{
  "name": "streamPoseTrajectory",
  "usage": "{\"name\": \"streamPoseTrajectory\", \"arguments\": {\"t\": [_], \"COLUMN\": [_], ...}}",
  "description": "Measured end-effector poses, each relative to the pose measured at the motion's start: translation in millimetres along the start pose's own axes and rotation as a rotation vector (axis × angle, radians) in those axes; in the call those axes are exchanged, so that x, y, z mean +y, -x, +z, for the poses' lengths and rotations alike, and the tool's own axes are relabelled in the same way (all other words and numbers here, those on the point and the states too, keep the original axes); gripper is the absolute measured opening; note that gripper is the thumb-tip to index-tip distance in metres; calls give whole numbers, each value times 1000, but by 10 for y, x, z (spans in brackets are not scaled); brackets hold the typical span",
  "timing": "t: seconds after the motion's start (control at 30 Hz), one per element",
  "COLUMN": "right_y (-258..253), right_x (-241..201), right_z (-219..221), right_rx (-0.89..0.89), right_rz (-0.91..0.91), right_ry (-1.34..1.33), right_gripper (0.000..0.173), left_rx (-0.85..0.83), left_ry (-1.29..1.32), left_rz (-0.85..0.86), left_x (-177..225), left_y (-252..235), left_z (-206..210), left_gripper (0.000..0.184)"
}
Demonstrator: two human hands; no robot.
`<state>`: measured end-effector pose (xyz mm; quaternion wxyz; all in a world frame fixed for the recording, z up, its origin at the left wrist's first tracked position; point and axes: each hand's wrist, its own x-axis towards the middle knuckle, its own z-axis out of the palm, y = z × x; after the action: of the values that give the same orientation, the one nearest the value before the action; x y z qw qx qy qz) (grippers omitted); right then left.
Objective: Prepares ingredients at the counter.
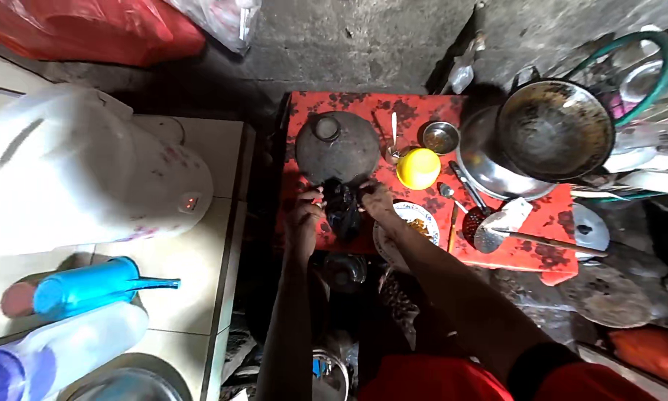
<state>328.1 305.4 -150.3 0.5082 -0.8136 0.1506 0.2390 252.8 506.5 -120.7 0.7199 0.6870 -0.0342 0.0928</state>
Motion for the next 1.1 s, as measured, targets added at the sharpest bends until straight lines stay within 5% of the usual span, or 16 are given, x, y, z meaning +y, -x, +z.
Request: {"name": "streamPoseTrajectory", "arguments": {"t": [0.03, 0.1, 0.17, 0.23, 0.3, 0.37, 0.5, 0.63, 0.73, 0.87, 1.1], "right_y": [26, 154, 276, 309, 336, 399, 558, 730, 748, 874, 1251], "right_x": [43, 85, 72, 41, -28, -42, -119, -384, -567, -845, -1265], "right_z": [-18, -91, -115, -75, -6, 58, 56, -103, -235, -365, -720], "right_rx": [-30, -123, -157, -184, -221, -170, -95, -133, -142, -104, -26], "right_rz": [23, -95, -232, -268, -261, -382, -652, -551, -438, -630, -705], "right_ry": [-163, -354, -361, -234, -31, 54, -172, -414, -327, -47, -110], "right_gripper": [27, 21, 17, 31, 55, 43, 24, 34, 56, 11, 15], "left_rx": [17, 31, 23, -15, 16, 123, 103, -80, -3, 92, 290], "left_ry": [-49, -227, -392, -479, -369, -132, 201, 144, -135, -246, -289], "left_rz": [-30, -232, -530, -734, -815, -830, -572, -275, -156, -75, 114], "left_x": [93, 234, 247, 103, 5, 45, 269, 494, 669, 845, 1249], "left_y": [-26, -63, -74, -37, -31, -97, -213, -247, -231, -237, -282], "left_z": [-64, -113, -18, 115, 237, 322, 348, 373, 419, 293, -48], "left_gripper": [11, 29, 46, 56, 48, 34, 36, 33, 28, 33, 16]}}
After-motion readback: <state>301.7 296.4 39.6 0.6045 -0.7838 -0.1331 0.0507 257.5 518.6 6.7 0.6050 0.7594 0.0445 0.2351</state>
